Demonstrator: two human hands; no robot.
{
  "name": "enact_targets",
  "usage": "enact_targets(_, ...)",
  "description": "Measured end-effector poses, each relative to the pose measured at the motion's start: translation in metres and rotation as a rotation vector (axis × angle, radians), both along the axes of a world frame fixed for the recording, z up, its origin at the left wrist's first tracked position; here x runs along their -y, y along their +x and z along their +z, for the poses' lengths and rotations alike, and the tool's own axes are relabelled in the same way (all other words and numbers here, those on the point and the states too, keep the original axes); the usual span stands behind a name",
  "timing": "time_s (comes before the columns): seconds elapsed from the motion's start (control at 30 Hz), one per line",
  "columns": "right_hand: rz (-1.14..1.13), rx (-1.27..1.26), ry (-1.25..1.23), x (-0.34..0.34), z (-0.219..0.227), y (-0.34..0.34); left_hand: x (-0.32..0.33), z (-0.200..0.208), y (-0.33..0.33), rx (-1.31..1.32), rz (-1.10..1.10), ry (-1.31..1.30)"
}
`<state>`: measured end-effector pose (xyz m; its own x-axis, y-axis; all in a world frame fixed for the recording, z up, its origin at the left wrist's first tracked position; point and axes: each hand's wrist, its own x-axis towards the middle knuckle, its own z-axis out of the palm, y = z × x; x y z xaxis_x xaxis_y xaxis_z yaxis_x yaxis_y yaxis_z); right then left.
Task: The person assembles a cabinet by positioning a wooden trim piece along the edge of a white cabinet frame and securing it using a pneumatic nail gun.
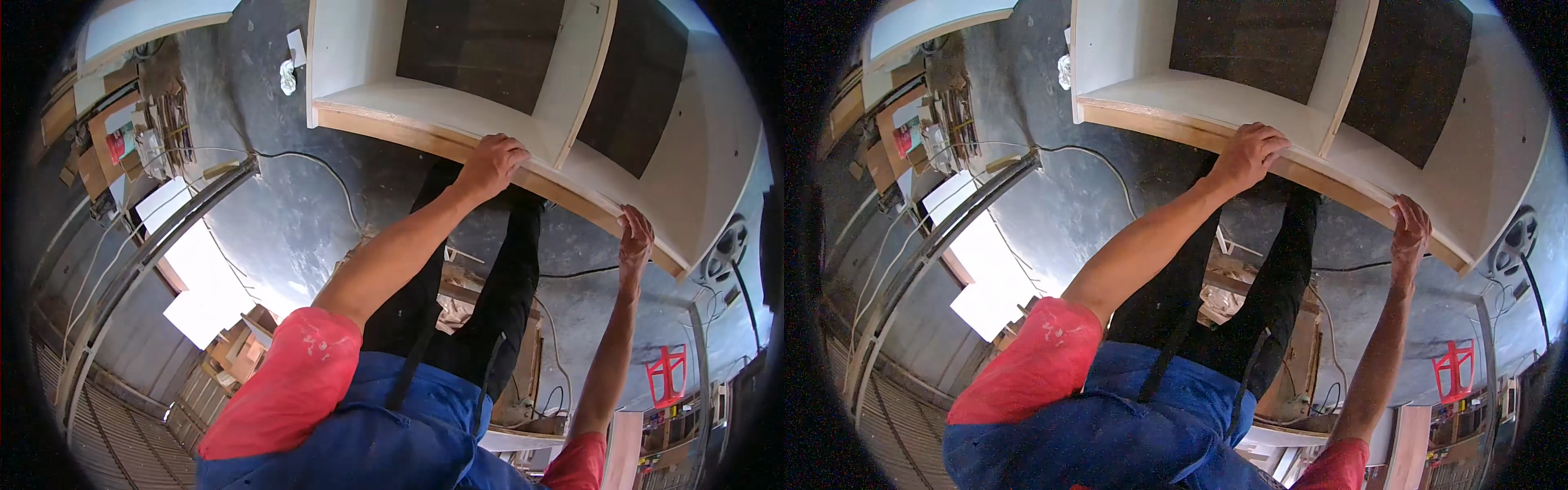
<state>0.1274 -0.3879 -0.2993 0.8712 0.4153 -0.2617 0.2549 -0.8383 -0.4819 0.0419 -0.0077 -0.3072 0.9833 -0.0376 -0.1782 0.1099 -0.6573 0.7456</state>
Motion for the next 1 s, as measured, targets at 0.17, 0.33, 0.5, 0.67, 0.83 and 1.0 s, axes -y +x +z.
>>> enact_targets(0.17, 0.0, -0.003, 0.024, 0.0, -0.003, 0.002, -0.003, -0.005, -0.001, -0.005, -0.018, -0.014)
enact_targets(0.33, 0.006, -0.054, -0.009, -0.012, 0.004, 0.01, -0.005, -0.008, -0.004, 0.0, -0.021, -0.02)
enact_targets(0.5, -0.043, -0.118, -0.016, -0.01, 0.007, 0.012, -0.005, -0.008, -0.001, -0.028, -0.043, -0.036)
enact_targets(0.67, -0.058, -0.117, -0.011, -0.009, 0.007, 0.013, 0.0, 0.0, 0.009, -0.1, -0.044, -0.001)
enact_targets(0.83, -0.066, -0.168, -0.045, -0.014, 0.01, 0.017, -0.001, -0.006, 0.025, -0.202, -0.158, -0.017)
enact_targets(1.0, -0.063, -0.158, -0.06, -0.01, 0.008, 0.017, -0.001, -0.01, 0.026, -0.141, -0.253, -0.039)
